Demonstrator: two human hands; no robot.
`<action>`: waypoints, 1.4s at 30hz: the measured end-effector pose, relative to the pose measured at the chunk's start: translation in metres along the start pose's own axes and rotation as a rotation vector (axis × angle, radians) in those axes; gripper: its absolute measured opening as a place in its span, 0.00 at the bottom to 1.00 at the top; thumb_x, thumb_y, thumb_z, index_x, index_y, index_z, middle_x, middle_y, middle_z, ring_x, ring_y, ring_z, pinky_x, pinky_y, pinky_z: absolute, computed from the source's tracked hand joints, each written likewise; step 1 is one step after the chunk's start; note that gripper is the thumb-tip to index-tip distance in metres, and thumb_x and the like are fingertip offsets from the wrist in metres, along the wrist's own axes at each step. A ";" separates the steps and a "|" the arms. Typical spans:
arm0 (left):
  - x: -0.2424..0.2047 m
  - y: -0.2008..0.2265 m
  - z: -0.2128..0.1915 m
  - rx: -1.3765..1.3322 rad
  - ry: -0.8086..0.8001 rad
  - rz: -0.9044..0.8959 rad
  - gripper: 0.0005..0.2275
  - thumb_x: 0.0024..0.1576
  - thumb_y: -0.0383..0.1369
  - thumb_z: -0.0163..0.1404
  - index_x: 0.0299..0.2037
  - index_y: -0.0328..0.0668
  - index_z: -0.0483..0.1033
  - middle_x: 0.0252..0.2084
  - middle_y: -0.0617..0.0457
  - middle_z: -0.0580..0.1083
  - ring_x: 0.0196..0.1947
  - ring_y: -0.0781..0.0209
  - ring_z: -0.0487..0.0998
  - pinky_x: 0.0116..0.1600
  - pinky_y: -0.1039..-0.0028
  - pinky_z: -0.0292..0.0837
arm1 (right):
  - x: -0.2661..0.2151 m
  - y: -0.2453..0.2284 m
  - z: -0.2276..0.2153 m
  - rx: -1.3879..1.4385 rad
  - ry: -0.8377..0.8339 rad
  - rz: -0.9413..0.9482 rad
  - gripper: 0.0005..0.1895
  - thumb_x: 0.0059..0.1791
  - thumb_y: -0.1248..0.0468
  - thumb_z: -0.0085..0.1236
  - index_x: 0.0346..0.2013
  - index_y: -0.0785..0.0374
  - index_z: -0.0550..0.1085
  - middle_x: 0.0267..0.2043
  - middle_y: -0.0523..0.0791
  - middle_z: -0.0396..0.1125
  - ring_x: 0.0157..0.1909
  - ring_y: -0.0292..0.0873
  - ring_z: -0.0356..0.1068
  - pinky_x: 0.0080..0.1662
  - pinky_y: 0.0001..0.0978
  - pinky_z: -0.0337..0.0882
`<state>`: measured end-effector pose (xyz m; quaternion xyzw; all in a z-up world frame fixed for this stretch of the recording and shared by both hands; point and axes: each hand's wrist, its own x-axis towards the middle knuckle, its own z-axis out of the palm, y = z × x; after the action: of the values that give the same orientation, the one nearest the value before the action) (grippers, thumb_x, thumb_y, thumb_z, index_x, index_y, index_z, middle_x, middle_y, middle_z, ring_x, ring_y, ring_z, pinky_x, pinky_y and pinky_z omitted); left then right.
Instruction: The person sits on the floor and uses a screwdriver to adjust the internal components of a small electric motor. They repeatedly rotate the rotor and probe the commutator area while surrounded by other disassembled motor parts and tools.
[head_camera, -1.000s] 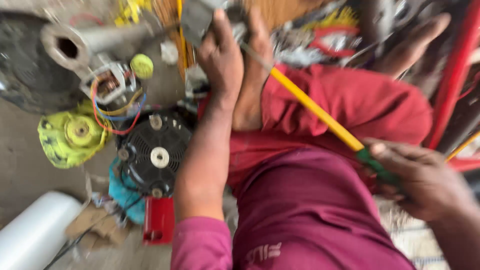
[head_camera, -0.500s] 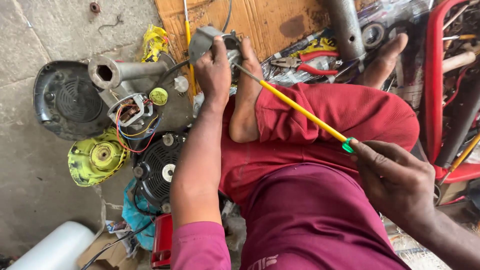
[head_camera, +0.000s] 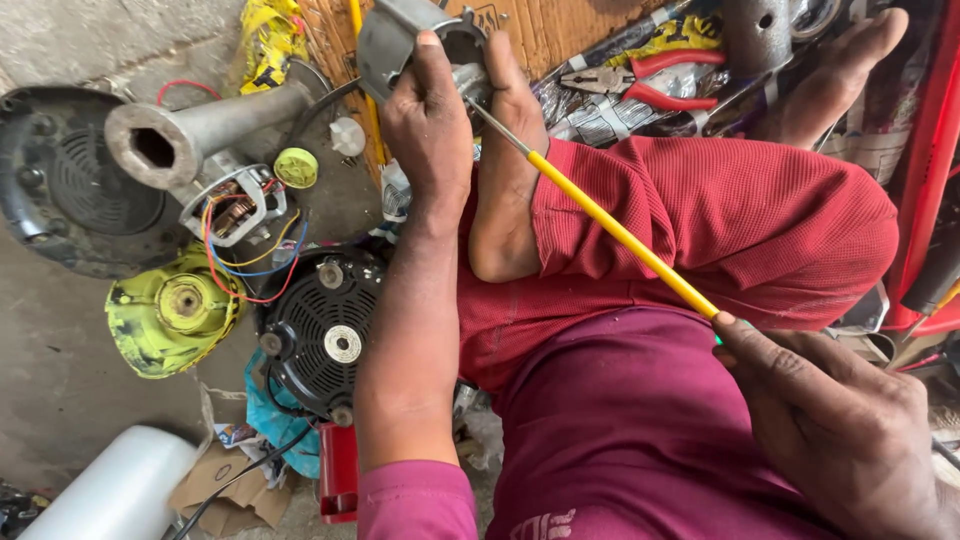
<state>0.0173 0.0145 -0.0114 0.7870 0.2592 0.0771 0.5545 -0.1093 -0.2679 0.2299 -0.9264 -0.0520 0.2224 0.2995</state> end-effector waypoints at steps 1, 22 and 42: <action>0.000 0.001 -0.001 -0.031 -0.001 0.020 0.22 0.67 0.47 0.44 0.38 0.37 0.84 0.27 0.57 0.80 0.28 0.69 0.79 0.35 0.72 0.73 | 0.001 -0.001 0.001 0.008 -0.025 0.022 0.21 0.46 0.70 0.65 0.55 0.62 0.78 0.31 0.44 0.73 0.26 0.36 0.71 0.30 0.28 0.70; 0.003 0.004 -0.003 0.064 -0.037 -0.044 0.22 0.64 0.48 0.45 0.37 0.38 0.86 0.25 0.53 0.82 0.27 0.64 0.81 0.33 0.71 0.73 | -0.011 0.038 0.000 0.380 -0.013 0.282 0.23 0.46 0.65 0.64 0.58 0.56 0.78 0.31 0.41 0.71 0.26 0.33 0.64 0.26 0.27 0.65; -0.009 -0.013 0.001 -0.089 -0.042 0.035 0.20 0.68 0.45 0.45 0.39 0.36 0.84 0.27 0.55 0.80 0.29 0.67 0.78 0.36 0.72 0.73 | 0.002 0.006 0.002 0.579 -0.028 0.800 0.16 0.57 0.63 0.55 0.57 0.63 0.79 0.30 0.45 0.72 0.23 0.33 0.63 0.24 0.25 0.62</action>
<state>0.0058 0.0122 -0.0219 0.7675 0.2299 0.0816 0.5929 -0.1090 -0.2713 0.2245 -0.7495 0.3675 0.3376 0.4350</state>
